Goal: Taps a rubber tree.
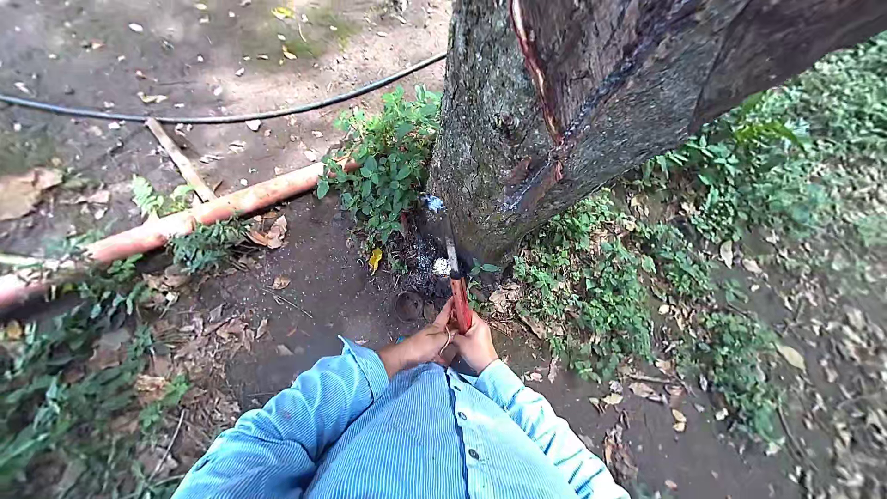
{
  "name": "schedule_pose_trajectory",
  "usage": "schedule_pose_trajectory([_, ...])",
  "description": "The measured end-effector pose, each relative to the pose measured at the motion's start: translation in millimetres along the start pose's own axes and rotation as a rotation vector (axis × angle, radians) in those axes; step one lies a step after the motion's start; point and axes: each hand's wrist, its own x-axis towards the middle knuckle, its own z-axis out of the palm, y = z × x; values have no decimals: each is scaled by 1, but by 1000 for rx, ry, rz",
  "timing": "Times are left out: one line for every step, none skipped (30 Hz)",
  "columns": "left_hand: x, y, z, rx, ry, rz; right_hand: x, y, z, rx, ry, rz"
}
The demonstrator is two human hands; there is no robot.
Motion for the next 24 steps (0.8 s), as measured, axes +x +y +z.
schedule_pose_trajectory([-2, -3, -1, -14, 1, 0, 0, -1, 1, 22, -20, 60])
schedule_pose_trajectory([-1, -7, -2, -8, 8, -5, -2, -2, 2, 47, -39, 105])
schedule_pose_trajectory([0, -8, -2, 20, 7, -30, -2, -2, 3, 69, -51, 136])
schedule_pose_trajectory([1, -6, -3, 42, -8, -59, -2, 1, 3, 86, -54, 158])
schedule_pose_trajectory([1, -1, -4, 42, -27, -95, -2, 4, 2, 96, -51, 173])
schedule_pose_trajectory([2, -1, -7, 42, -37, -116, -2, 8, 0, 106, -40, 181])
schedule_pose_trajectory([3, 0, -11, 18, -24, -134, -3, 12, -2, 113, -28, 187])
schedule_pose_trajectory([4, 1, -16, -14, -21, -155, -5, 15, -4, 114, -15, 200])
schedule_pose_trajectory([7, -3, -24, -27, -27, -170, -7, 19, -4, 110, 0, 214])
schedule_pose_trajectory([11, -11, -36, -22, -31, -186, -9, 23, -5, 97, 15, 240])
schedule_pose_trajectory([14, -16, -48, 11, -6, -198, -10, 28, -6, 72, 33, 279])
schedule_pose_trajectory([13, -17, -61, 52, 57, -219, -11, 35, -10, 39, 51, 329])
schedule_pose_trajectory([12, -16, -76, 84, 160, -247, -12, 43, -15, 19, 73, 373])
schedule_pose_trajectory([10, -13, -89, 111, 281, -280, -13, 52, -20, 21, 97, 407])
schedule_pose_trajectory([9, -8, -101, 142, 382, -306, -15, 60, -25, 46, 120, 438])
schedule_pose_trajectory([9, -2, -109, 185, 441, -319, -16, 68, -28, 92, 143, 465])
schedule_pose_trajectory([10, 6, -111, 248, 441, -314, -16, 72, -30, 155, 165, 487])
schedule_pose_trajectory([13, 15, -108, 333, 380, -290, -16, 72, -31, 233, 185, 504])
schedule_pose_trajectory([19, 24, -99, 431, 275, -249, -16, 67, -31, 318, 197, 521])
schedule_pose_trajectory([28, 28, -84, 525, 151, -196, -16, 60, -29, 406, 214, 536])
schedule_pose_trajectory([39, 29, -66, 610, 28, -144, -15, 53, -26, 492, 229, 556])
schedule_pose_trajectory([50, 28, -46, 691, -79, -86, -13, 46, -23, 574, 244, 569])
schedule_pose_trajectory([62, 24, -28, 758, -170, -14, -11, 40, -20, 643, 256, 565])
schedule_pose_trajectory([71, 20, -13, 809, -248, 59, -10, 38, -17, 704, 272, 539])
